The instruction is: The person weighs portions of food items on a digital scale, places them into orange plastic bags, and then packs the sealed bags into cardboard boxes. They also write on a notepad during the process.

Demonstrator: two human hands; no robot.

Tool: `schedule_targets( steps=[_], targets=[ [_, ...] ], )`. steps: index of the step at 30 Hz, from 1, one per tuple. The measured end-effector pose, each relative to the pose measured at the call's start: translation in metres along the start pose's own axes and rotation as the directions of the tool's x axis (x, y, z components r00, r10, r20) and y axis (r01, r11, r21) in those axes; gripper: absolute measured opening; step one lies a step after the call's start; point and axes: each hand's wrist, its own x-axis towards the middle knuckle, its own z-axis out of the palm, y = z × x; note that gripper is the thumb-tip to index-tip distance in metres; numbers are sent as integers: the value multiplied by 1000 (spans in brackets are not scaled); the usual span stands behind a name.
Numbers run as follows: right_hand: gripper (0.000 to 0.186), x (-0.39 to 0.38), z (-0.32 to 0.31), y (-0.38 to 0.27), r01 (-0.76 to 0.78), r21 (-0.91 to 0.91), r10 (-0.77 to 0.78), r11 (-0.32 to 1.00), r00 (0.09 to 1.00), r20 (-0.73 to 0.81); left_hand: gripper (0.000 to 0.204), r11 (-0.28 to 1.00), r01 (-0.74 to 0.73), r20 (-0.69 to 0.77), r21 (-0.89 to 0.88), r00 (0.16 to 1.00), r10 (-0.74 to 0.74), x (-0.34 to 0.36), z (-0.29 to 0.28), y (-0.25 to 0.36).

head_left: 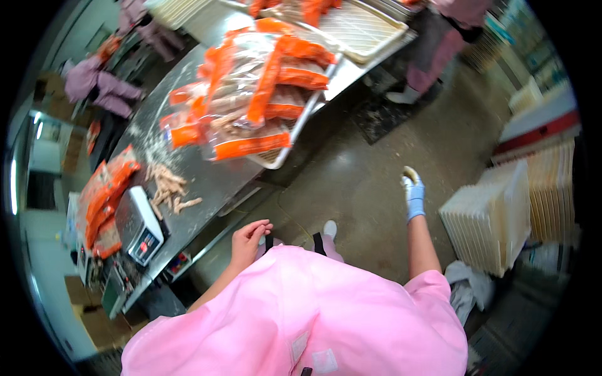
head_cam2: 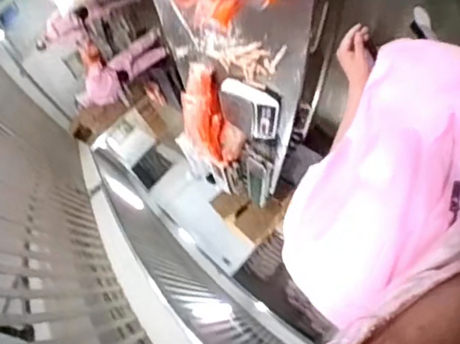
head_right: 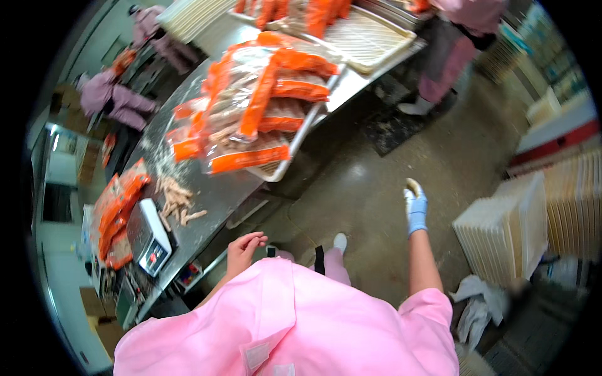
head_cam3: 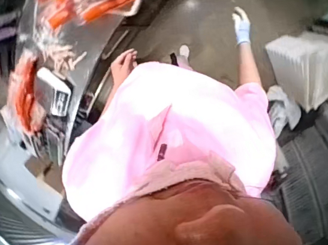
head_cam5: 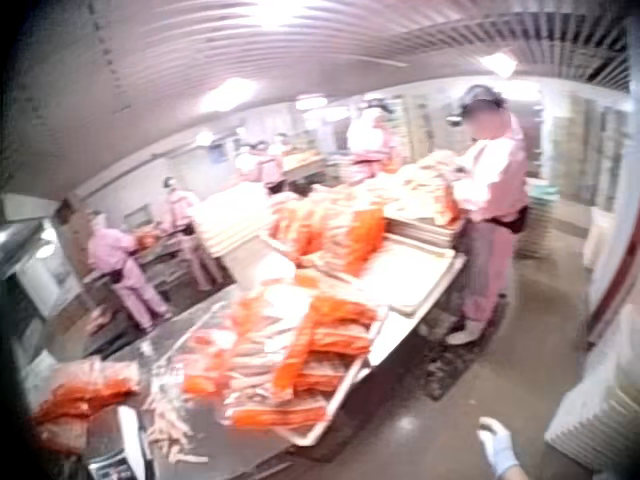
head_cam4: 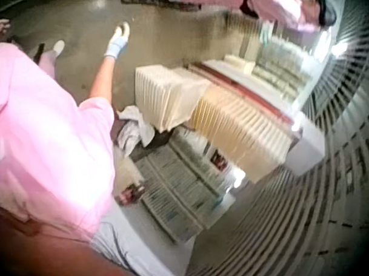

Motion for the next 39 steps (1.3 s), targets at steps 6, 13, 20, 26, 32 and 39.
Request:
schedule_targets(
  steps=[6, 13, 20, 26, 32, 39],
  targets=[
    [37, 26, 193, -47, -176, 220, 117, 960, 959, 257, 43, 977, 80, -119, -197, 987, -105, -14, -64, -49],
    [35, 45, 301, -70, -319, 340, 199, 885, 918, 344, 54, 932, 261, -95, -254, 952, -292, 54, -145, -99],
    [22, 36, 398, -88, -224, -95, 240, 970, 948, 209, 54, 930, 70, -61, -360, 993, -99, 180, -115, -109],
    [36, -26, 476, -64, -295, 96, 274, 951, 943, 186, 51, 810, 182, -161, -557, 933, -321, 183, -120, -128],
    [36, -108, 557, -198, 21, -220, 221, 975, -15, 975, 49, 832, 14, -461, -554, 828, -320, 230, -160, -127],
    [28, 38, 420, -305, 651, -33, -590, 759, 708, 388, 51, 648, -57, -471, -759, 736, -486, 329, -202, -62]
  ],
)
